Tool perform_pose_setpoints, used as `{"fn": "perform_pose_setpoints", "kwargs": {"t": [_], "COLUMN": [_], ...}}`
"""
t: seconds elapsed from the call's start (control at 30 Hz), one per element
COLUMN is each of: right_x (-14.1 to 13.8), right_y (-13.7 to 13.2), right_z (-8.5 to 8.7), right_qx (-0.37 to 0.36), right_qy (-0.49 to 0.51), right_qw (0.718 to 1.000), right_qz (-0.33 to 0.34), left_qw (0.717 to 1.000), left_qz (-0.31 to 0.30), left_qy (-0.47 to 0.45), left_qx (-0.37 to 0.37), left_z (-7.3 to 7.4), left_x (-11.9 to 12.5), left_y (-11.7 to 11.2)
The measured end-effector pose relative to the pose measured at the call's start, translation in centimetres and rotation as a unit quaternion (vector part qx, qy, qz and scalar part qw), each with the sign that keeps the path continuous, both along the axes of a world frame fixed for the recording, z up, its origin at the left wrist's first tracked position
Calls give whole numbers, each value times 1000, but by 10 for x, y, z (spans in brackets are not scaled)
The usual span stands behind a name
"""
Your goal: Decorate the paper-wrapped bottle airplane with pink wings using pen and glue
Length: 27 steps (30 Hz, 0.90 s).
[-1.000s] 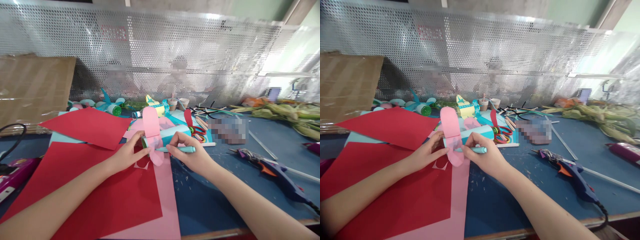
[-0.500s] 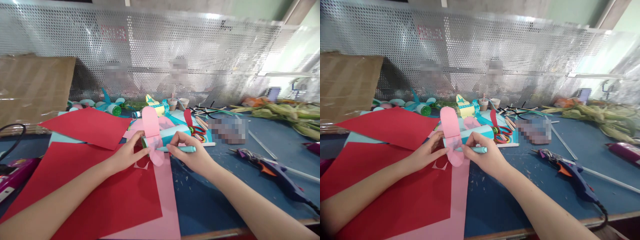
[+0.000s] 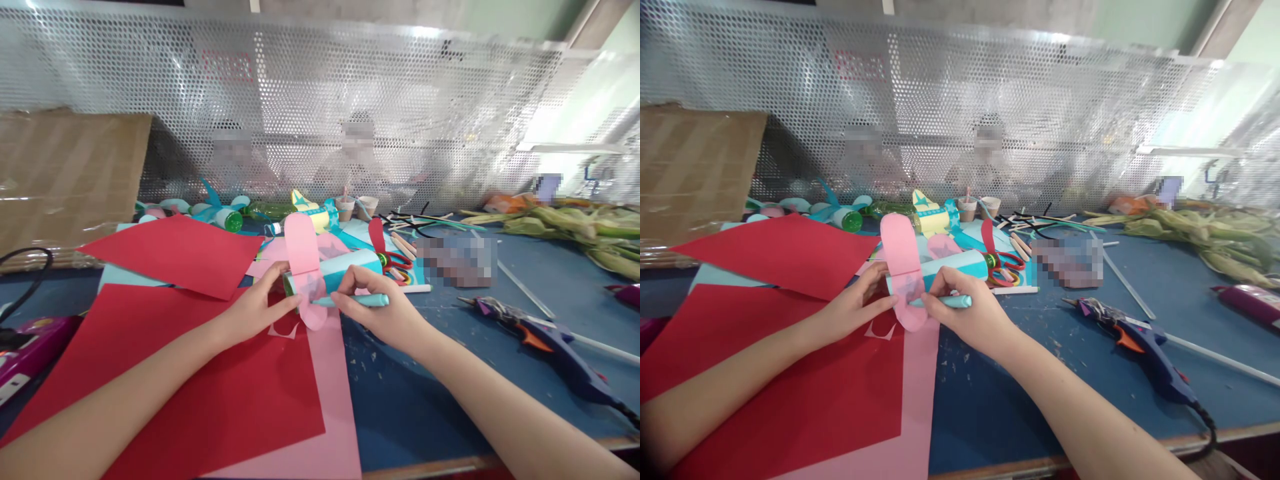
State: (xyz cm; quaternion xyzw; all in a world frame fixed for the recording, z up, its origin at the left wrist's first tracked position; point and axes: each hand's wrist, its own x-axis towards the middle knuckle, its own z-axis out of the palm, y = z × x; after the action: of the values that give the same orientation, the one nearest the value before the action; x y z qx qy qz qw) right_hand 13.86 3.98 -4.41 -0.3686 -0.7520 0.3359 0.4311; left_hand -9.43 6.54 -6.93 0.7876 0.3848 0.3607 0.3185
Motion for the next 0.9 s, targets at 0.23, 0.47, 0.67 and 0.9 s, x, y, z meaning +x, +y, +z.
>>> {"fn": "perform_pose_setpoints", "kwargs": {"t": [0.23, 0.47, 0.67, 0.9], "right_x": [0, 0, 0, 0], "right_y": [0, 1, 0, 0], "right_z": [1, 1, 1, 1], "right_qx": [7, 14, 17, 10], "right_qy": [25, 19, 17, 21], "right_qw": [1000, 1000, 1000, 999], "right_qz": [-15, -19, -16, -23], "left_qw": [1000, 1000, 1000, 1000], "left_qz": [1, -3, -2, 0], "left_qy": [1, 0, 1, 2], "left_qx": [4, 5, 4, 3], "left_z": [1, 2, 2, 1], "left_x": [0, 1, 1, 0], "left_y": [-1, -1, -1, 0]}}
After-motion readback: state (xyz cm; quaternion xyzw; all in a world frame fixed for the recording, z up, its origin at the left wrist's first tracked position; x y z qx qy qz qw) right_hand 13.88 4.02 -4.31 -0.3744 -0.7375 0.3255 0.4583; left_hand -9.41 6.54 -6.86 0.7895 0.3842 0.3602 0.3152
